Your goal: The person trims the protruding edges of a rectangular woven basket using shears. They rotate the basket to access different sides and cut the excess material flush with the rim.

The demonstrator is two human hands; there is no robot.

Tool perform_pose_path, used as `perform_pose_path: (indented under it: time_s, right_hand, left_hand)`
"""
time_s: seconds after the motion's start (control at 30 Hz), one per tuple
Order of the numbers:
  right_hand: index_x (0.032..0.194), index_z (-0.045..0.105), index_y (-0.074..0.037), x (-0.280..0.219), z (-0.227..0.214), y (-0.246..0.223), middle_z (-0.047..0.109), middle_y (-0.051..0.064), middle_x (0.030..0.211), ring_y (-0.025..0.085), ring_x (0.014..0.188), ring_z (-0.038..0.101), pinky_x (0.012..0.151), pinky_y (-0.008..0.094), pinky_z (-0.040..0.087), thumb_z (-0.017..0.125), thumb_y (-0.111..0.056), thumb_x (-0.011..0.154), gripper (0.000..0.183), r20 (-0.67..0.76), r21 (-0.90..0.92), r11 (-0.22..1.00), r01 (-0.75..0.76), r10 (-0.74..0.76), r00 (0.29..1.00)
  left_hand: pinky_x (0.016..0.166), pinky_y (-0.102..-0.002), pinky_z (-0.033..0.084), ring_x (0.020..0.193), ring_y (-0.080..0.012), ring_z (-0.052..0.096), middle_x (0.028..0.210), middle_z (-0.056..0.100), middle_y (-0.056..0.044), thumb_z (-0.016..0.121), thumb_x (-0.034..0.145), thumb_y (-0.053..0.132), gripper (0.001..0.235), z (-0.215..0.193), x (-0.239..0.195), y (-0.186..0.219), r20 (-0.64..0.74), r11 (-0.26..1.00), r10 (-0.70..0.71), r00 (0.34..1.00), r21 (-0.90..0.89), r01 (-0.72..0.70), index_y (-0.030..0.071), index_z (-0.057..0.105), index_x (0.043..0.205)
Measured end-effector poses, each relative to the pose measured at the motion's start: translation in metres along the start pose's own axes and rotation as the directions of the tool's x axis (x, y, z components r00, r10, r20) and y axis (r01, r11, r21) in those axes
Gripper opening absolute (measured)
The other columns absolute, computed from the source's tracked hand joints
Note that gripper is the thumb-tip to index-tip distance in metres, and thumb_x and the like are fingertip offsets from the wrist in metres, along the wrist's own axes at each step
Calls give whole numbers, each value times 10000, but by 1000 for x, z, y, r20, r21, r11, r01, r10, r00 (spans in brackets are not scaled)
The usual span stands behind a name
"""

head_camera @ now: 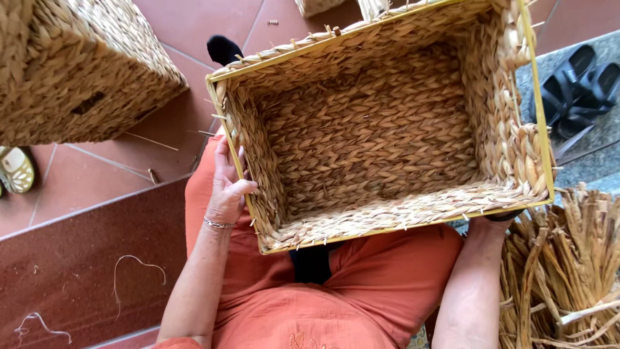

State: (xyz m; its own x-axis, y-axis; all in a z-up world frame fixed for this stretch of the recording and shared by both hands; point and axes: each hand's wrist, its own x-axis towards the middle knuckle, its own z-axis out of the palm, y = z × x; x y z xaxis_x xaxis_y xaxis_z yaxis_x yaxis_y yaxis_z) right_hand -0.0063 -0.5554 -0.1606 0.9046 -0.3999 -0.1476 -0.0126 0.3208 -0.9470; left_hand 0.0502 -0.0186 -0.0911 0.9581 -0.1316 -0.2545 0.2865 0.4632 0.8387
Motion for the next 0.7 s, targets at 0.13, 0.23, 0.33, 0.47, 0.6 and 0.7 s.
perform_pose_path:
  time_s: [0.13, 0.23, 0.33, 0.47, 0.6, 0.7]
  right_hand:
    - [1504, 493, -78, 10, -6, 7, 555, 81, 1456, 203, 1204, 473, 1070, 356, 370, 530, -566, 1087, 643, 44, -10, 1000, -25, 26, 999]
    - [1521, 484, -83, 9, -11, 15, 540, 79, 1485, 210, 1251, 467, 1104, 366, 365, 532, -571, 1085, 656, 52, 0, 999, -54, 54, 997]
    - [1537, 476, -88, 2, -18, 17, 526, 77, 1515, 217, 1298, 462, 1138, 377, 359, 534, -576, 1082, 670, 42, 4, 997, -78, 77, 996]
    - [1559, 464, -94, 2, -25, 21, 507, 74, 1554, 225, 1360, 455, 1183, 391, 352, 536, -582, 1079, 689, 41, 2, 996, -92, 91, 995]
    - [1581, 452, -100, 3, -32, 26, 488, 71, 1594, 234, 1423, 447, 1228, 405, 345, 539, -588, 1075, 709, 32, 5, 994, -108, 108, 994]
    - [1598, 444, -105, 8, -35, 32, 473, 69, 1623, 241, 1470, 442, 1261, 416, 339, 541, -593, 1073, 724, 32, 13, 993, -116, 115, 993]
  left_hand:
    - [954, -320, 492, 1384, -245, 455, 1595, 349, -135, 507, 628, -102, 1098, -1, -6, -15, -55, 998, -55, 997, 35, 57, 107, 104, 1628]
    - [1026, -332, 492, 1466, -257, 399, 1654, 291, -121, 497, 668, -108, 1099, -8, -6, -24, -71, 996, -60, 996, 65, 65, 109, 53, 1650]
    - [1094, -322, 459, 1574, -249, 291, 1693, 259, -127, 483, 681, -125, 1098, -18, 1, -30, -48, 992, -21, 999, 124, 26, 98, 65, 1671]
    - [1204, -334, 365, 1612, -279, 241, 1715, 252, -123, 471, 699, -141, 1065, -28, 9, -41, -29, 976, -1, 1000, 218, 7, 74, 119, 1681]
    - [1241, -350, 326, 1629, -277, 203, 1702, 259, -112, 473, 743, -125, 1025, -34, 15, -51, -27, 954, -13, 1000, 299, 21, 74, 108, 1680]
    - [1287, -349, 276, 1640, -277, 211, 1707, 271, -110, 479, 757, -125, 1025, -36, 18, -53, 1, 946, 21, 1000, 324, -20, 75, 116, 1694]
